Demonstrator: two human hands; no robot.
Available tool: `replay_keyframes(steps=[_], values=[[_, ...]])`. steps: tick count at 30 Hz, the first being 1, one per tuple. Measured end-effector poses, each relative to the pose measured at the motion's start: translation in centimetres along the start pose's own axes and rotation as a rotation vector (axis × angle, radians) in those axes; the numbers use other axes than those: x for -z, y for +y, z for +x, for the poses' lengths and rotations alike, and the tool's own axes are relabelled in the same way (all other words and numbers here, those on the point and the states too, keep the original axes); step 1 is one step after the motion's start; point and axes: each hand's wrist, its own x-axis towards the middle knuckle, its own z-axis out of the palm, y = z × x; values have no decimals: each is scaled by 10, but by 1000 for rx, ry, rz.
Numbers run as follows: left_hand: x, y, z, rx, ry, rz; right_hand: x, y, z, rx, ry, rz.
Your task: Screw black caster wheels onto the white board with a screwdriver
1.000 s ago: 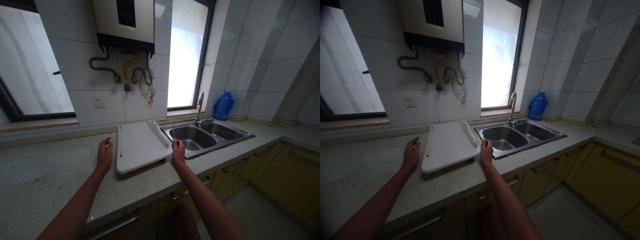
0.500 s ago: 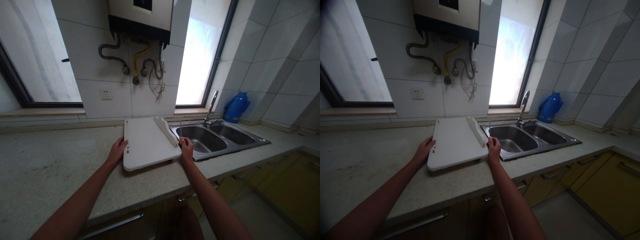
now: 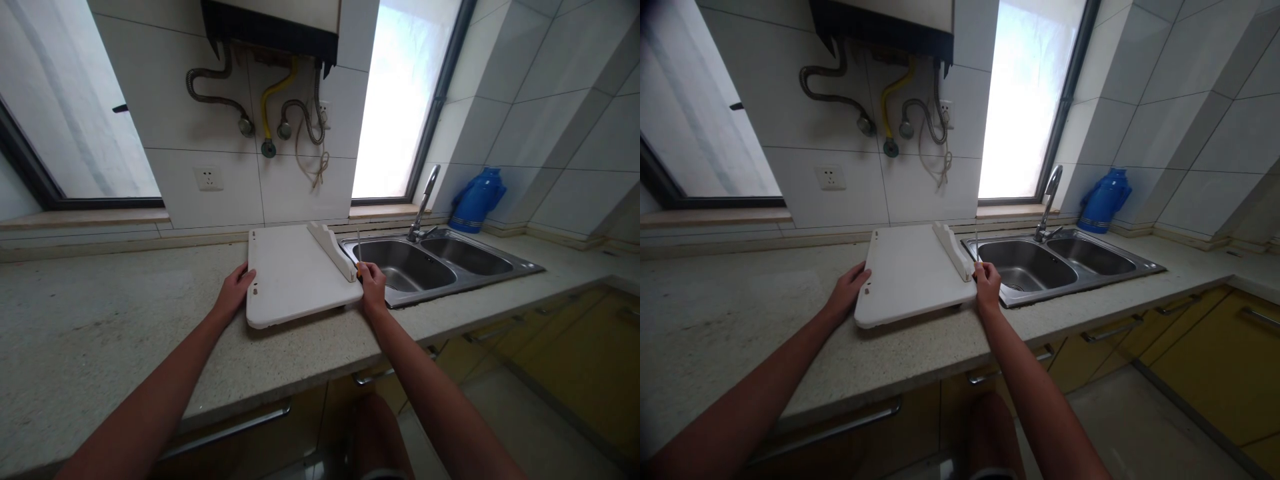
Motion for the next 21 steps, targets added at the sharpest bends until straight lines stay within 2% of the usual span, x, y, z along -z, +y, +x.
replay_keyframes(steps=[21], values=[[2,1,1,2,0,18,0,2,3,-1,-9,-7]])
